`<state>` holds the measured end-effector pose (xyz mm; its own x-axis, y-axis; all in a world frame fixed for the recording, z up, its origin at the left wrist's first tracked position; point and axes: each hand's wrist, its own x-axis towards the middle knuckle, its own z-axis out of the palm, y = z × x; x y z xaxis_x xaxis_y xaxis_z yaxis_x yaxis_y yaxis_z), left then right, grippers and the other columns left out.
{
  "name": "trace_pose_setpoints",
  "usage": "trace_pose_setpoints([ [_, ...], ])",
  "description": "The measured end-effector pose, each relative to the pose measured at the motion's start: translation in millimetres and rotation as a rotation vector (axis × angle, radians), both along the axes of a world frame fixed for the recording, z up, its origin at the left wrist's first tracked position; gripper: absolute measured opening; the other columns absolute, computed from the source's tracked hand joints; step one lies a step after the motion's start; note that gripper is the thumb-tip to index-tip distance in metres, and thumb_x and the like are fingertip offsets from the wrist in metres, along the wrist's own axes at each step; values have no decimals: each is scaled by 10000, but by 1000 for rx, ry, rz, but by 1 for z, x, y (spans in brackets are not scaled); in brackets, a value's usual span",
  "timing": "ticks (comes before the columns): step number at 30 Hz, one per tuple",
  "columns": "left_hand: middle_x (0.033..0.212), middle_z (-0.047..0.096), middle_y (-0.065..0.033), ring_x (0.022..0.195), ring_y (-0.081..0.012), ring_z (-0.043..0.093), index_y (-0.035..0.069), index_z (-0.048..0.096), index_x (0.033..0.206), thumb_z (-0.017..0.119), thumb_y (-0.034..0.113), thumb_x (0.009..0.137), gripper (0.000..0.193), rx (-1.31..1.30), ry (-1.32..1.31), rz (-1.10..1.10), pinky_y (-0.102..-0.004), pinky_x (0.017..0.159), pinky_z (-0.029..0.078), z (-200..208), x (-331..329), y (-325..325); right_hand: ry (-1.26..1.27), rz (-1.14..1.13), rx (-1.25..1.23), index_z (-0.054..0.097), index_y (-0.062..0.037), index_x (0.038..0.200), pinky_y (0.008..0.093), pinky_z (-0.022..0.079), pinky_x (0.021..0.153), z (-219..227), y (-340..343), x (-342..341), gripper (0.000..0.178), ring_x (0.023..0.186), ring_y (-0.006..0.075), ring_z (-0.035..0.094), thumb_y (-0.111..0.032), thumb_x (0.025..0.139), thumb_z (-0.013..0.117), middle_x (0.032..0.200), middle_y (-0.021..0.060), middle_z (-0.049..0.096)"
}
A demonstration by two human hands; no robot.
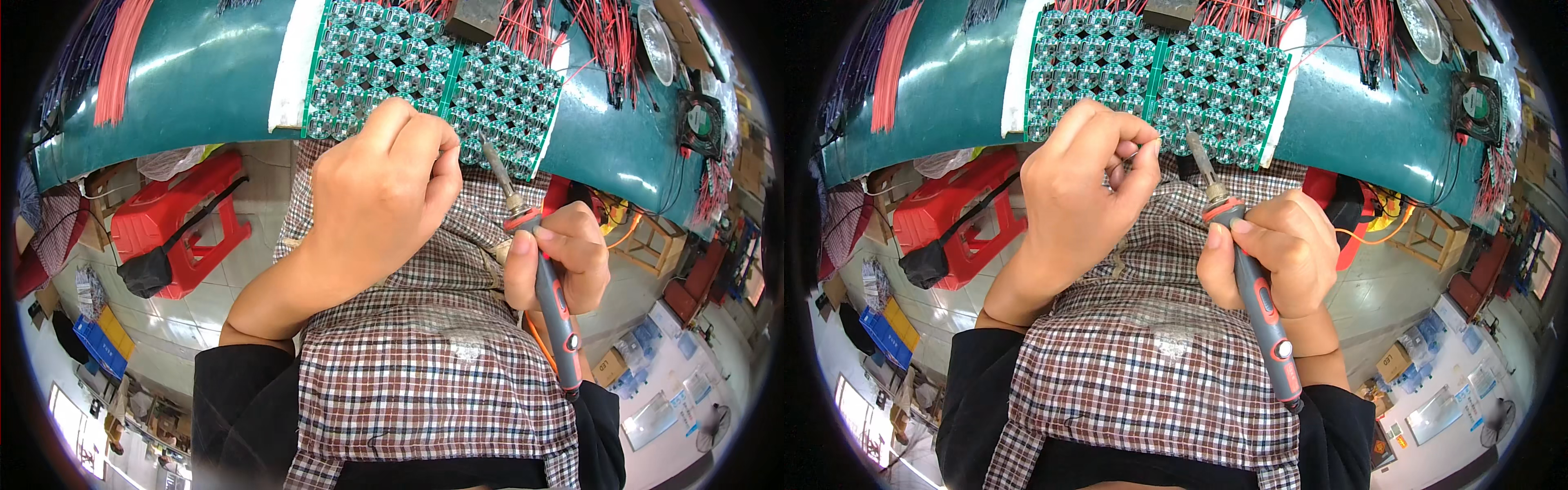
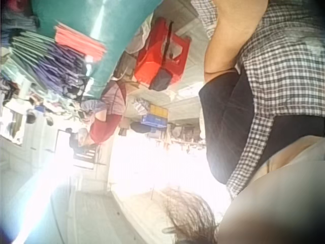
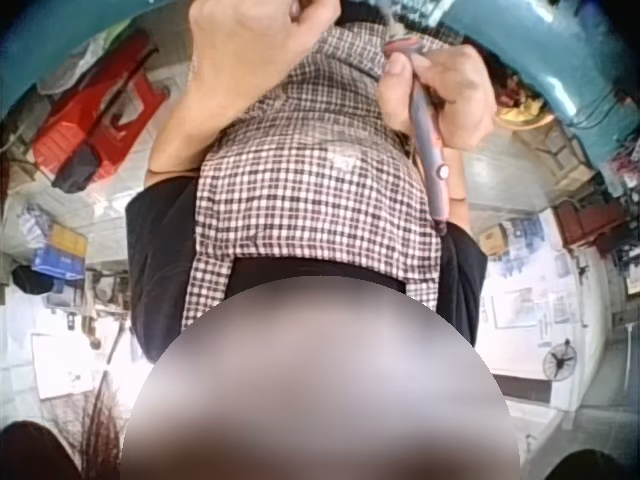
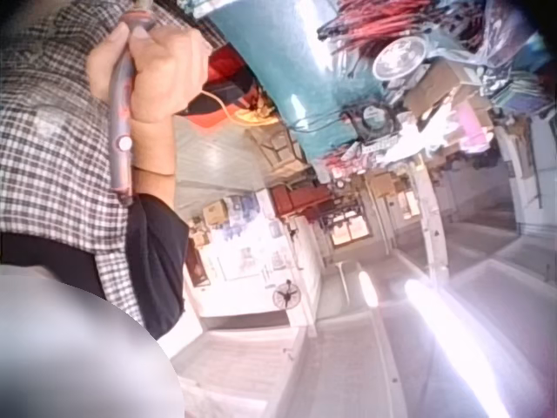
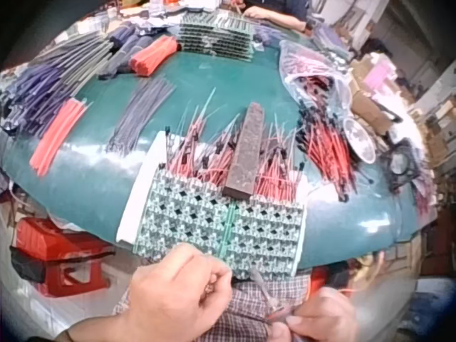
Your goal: The person solders individual red wires onto an array of circuit boards using a soldering iron and solder wire.
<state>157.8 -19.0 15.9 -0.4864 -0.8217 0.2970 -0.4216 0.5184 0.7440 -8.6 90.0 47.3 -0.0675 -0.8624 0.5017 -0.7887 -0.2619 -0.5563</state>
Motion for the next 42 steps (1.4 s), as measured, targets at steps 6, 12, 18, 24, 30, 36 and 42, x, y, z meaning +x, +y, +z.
trace_pose_setpoints([
  [6, 794, 605, -9, 513, -76, 530, 78, 671, 864, 774, 25, 799, 133, 3, -2, 1, -245, 464, 432, -5, 0, 1, -5, 11, -3, 514, -73, 948, 305, 376, 443, -6, 0, 3, 320, 504, 183, 511, -35, 747, 760, 662, 51, 565],
  [12, 789, 609, -9, 504, -77, 522, 77, 683, 871, 776, 23, 801, 128, -3, 18, 9, -244, 460, 421, -5, -2, -1, -29, 7, -37, 506, -62, 930, 308, 378, 440, -14, -3, 3, 315, 493, 179, 508, -32, 751, 763, 647, 57, 563],
  [18, 789, 632, -21, 520, -92, 560, 68, 696, 883, 779, 23, 809, 120, -6, 0, -1, -251, 471, 444, -5, -3, 0, -10, -14, -23, 503, -71, 928, 305, 383, 437, -14, -3, 7, 332, 493, 179, 510, -30, 744, 777, 655, 56, 566],
  [24, 802, 653, -36, 548, -111, 604, 57, 699, 876, 785, 26, 815, 110, -17, 19, -13, -258, 485, 468, -8, -5, -1, 7, -27, -22, 520, -67, 935, 303, 398, 445, -15, -4, 11, 328, 506, 190, 532, -17, 739, 778, 666, 59, 574],
  [30, 803, 635, -41, 565, -101, 604, 48, 695, 869, 780, -3, 804, 118, 5, 59, -18, -240, 485, 468, -6, -3, -1, 32, -26, -18, 533, -71, 924, 310, 402, 450, -13, -6, 10, 315, 512, 193, 536, -18, 734, 780, 673, 56, 575],
  [36, 791, 614, -36, 579, -91, 610, 44, 672, 852, 757, -35, 776, 139, 54, 67, -30, -221, 489, 470, -2, 6, 4, -9, -9, -25, 527, -81, 975, 317, 386, 452, -5, 11, 4, 328, 517, 191, 513, -29, 745, 755, 674, 41, 547],
  [42, 789, 598, -27, 578, -152, 622, 83, 642, 832, 756, 19, 750, 154, -4, 38, -22, -285, 507, 487, -11, 4, 8, -4, 43, 1, 518, -82, 941, 307, 376, 445, -8, 16, 5, 311, 508, 182, 502, -40, 739, 751, 665, 36, 545],
])
